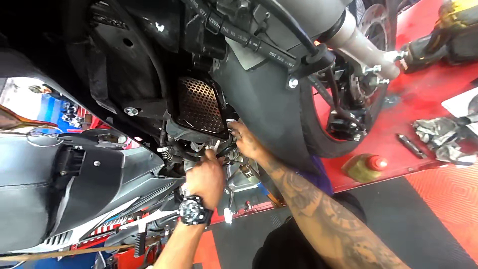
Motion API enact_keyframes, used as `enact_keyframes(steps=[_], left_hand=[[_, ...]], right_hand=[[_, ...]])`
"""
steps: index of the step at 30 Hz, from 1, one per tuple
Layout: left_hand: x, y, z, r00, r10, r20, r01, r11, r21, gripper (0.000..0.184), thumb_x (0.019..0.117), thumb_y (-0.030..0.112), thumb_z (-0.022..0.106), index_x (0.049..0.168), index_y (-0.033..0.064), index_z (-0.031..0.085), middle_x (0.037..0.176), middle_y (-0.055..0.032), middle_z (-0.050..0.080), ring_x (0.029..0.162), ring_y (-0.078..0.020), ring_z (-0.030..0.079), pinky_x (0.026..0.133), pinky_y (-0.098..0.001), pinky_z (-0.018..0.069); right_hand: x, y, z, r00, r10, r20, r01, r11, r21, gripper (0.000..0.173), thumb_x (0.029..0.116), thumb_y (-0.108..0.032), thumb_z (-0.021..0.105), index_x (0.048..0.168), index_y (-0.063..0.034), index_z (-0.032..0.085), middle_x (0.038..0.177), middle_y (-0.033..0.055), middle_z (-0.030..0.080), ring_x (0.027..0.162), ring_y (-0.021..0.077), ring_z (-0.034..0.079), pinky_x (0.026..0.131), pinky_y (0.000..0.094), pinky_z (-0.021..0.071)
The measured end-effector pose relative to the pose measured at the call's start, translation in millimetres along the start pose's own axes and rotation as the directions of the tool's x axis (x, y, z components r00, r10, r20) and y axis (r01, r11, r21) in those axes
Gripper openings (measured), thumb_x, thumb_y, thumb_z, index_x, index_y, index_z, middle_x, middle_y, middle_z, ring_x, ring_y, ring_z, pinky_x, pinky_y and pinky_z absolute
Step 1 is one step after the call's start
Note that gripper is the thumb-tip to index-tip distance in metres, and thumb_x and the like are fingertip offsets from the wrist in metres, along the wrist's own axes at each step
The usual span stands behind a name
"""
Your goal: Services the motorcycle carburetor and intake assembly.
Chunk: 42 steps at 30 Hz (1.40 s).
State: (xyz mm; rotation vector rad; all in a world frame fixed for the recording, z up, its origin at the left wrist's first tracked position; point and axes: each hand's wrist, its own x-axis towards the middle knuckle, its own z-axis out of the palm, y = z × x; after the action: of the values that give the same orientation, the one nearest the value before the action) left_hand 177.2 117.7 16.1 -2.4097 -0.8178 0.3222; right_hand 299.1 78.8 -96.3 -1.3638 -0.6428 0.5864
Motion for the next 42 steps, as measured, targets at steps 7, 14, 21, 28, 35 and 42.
enact_keyframes(steps=[7,14,21,28,35,42], left_hand=[[-6,-1,9,0.992,0.045,-0.119,-0.051,0.998,-0.048,0.032,0.1056,0.034,0.056,0.105,0.0023,0.064,0.077,-0.0183,0.068,0.067,-0.0412,0.070,0.053,-0.0558,0.0529],[-4,-13,10,0.976,0.179,-0.127,-0.192,0.977,-0.098,0.041,0.1093,0.032,0.046,0.144,0.0152,0.060,0.089,-0.0155,0.072,0.074,-0.0383,0.071,0.057,-0.0551,0.0541],[-5,-23,10,0.961,0.202,-0.189,-0.233,0.959,-0.160,0.038,0.1065,0.025,0.049,0.139,0.0156,0.065,0.096,-0.0147,0.073,0.075,-0.0370,0.071,0.056,-0.0547,0.0546],[-8,-28,15,0.945,0.209,-0.250,-0.258,0.949,-0.181,0.039,0.1064,0.031,0.049,0.138,0.0148,0.066,0.092,-0.0136,0.069,0.070,-0.0336,0.069,0.053,-0.0506,0.0538],[-10,-34,17,0.946,0.178,-0.273,-0.253,0.928,-0.272,0.039,0.1046,0.036,0.054,0.133,0.0139,0.069,0.097,-0.0120,0.070,0.071,-0.0307,0.069,0.054,-0.0506,0.0544],[-8,-48,28,0.957,0.082,-0.279,-0.221,0.828,-0.516,0.036,0.0994,0.040,0.065,0.126,0.0163,0.073,0.099,-0.0055,0.073,0.069,-0.0223,0.067,0.061,-0.0502,0.0554]], right_hand=[[0,6,0,1.000,0.002,-0.012,-0.002,0.999,0.033,0.034,0.1071,-0.003,0.044,0.135,0.0022,0.061,0.135,0.0225,0.059,0.127,0.0284,0.057,0.110,0.0397,0.0448],[-3,-1,0,0.994,-0.075,-0.077,0.079,0.995,0.053,0.032,0.1056,-0.001,0.044,0.129,0.0011,0.066,0.125,0.0195,0.064,0.118,0.0216,0.060,0.104,0.0346,0.0475],[-2,-2,1,0.988,-0.106,-0.110,0.114,0.991,0.064,0.028,0.1049,-0.002,0.048,0.124,0.0024,0.069,0.120,0.0195,0.065,0.112,0.0201,0.062,0.099,0.0314,0.0505],[0,-2,2,0.985,-0.120,-0.124,0.124,0.992,0.030,0.026,0.1038,-0.001,0.050,0.121,0.0030,0.069,0.114,0.0184,0.064,0.104,0.0192,0.061,0.094,0.0307,0.0512],[0,-5,-1,0.994,-0.081,-0.078,0.077,0.995,-0.057,0.037,0.0970,0.008,0.051,0.129,-0.0023,0.067,0.123,0.0194,0.059,0.107,0.0216,0.062,0.093,0.0319,0.0541],[0,-7,-3,0.995,-0.069,-0.066,0.064,0.995,-0.072,0.038,0.0961,0.010,0.051,0.127,-0.0022,0.068,0.122,0.0200,0.059,0.107,0.0232,0.062,0.093,0.0338,0.0537]])
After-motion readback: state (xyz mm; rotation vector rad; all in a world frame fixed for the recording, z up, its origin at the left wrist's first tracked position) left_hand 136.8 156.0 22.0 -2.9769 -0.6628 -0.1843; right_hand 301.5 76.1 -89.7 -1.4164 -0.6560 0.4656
